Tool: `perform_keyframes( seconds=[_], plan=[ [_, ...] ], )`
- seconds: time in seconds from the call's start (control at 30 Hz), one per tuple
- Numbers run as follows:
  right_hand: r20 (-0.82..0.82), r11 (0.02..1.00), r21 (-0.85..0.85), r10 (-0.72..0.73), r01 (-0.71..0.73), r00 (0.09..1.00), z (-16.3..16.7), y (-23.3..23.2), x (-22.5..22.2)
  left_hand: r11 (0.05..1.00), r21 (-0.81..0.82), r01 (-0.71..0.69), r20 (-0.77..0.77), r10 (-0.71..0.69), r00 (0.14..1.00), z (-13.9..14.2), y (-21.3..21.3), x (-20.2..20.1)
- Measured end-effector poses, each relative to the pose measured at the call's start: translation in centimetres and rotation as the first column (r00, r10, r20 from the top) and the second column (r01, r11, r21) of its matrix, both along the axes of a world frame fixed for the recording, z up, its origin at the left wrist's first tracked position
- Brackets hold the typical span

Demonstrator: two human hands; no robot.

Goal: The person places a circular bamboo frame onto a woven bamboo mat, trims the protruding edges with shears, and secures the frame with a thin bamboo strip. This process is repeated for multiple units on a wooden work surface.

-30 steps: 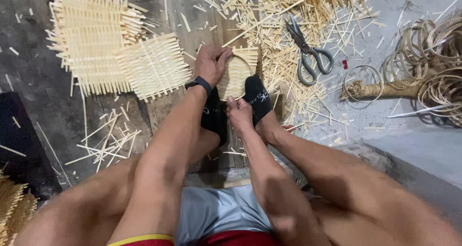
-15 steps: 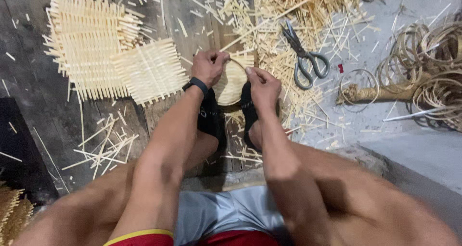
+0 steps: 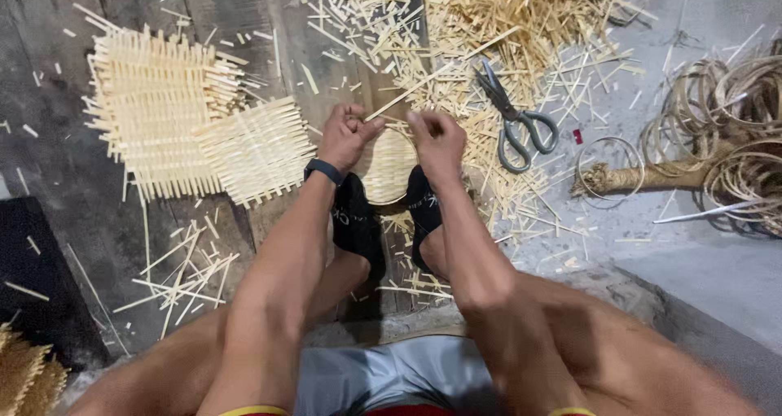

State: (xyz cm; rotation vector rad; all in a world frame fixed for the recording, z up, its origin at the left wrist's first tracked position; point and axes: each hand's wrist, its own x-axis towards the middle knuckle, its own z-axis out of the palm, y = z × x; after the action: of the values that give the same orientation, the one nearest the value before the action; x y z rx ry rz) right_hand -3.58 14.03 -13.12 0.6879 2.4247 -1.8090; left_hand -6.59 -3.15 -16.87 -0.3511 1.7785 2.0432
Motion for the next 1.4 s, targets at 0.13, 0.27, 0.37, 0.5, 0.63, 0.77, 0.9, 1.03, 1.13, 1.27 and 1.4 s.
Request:
perform_keyframes(
  seconds=[0.13,0.27,0.37,0.5,0.63,0.77,0.9,1.03,1.13,1.27,1.4],
  plan=[
    [0.151,0.923,0.238,0.274,-0.304,0.950,-0.4,-4.4,-1.5,0.876,-0.399,-0.271,-0.433,0.080,0.898,1.2,0.1,1.7],
    [0.114,0.863,0.337,0.360,-0.377,0.926,0.3,-4.9,-2.1,0.407,-0.779,-0.477,-0.541,-0.052,0.839,3.8,0.3,7.0],
    [0.246,0.885,0.234,0.346,-0.402,0.906,1.2,-4.5,-2.1,0.738,-0.458,-0.496,-0.316,0.387,0.866,3.8,0.6,8.2],
    [0.237,0.876,0.272,0.339,-0.398,0.910,2.2,-4.8,-2.0,0.785,-0.472,-0.401,-0.062,0.425,0.903,2.4,-0.5,7.2],
    [0.346,0.909,0.212,0.273,-0.358,0.898,3.2,-5.4,-2.6,0.884,-0.255,-0.393,0.250,0.452,0.856,2.9,-2.2,5.3],
    [0.437,0.916,0.126,0.294,-0.382,0.850,3.3,-5.0,-2.7,0.962,-0.165,-0.218,0.184,0.248,0.951,5.0,-3.4,3.9],
    [0.321,0.987,-0.028,0.161,-0.160,0.933,4.6,-0.3,-2.8,0.620,-0.738,-0.268,-0.458,-0.167,0.873,6.9,-2.1,1.7],
    [0.339,0.759,0.462,0.328,-0.460,0.882,12.4,12.2,-4.7,0.627,-0.731,0.268,-0.046,-0.437,0.898,8.3,0.1,1.3],
    [0.596,0.079,0.744,0.370,-0.664,0.712,19.5,21.3,-4.4,0.633,-0.764,0.124,-0.236,-0.453,0.860,9.2,1.8,2.5],
    [0.638,0.243,0.664,0.308,-0.707,0.706,19.0,25.7,-1.1,0.459,-0.881,0.111,-0.290,-0.712,0.640,8.8,3.2,5.5],
    [0.611,0.524,0.472,0.386,-0.709,0.692,8.6,25.2,1.6,0.371,-0.922,-0.106,-0.384,-0.854,0.350,6.7,2.0,9.7]
  ],
)
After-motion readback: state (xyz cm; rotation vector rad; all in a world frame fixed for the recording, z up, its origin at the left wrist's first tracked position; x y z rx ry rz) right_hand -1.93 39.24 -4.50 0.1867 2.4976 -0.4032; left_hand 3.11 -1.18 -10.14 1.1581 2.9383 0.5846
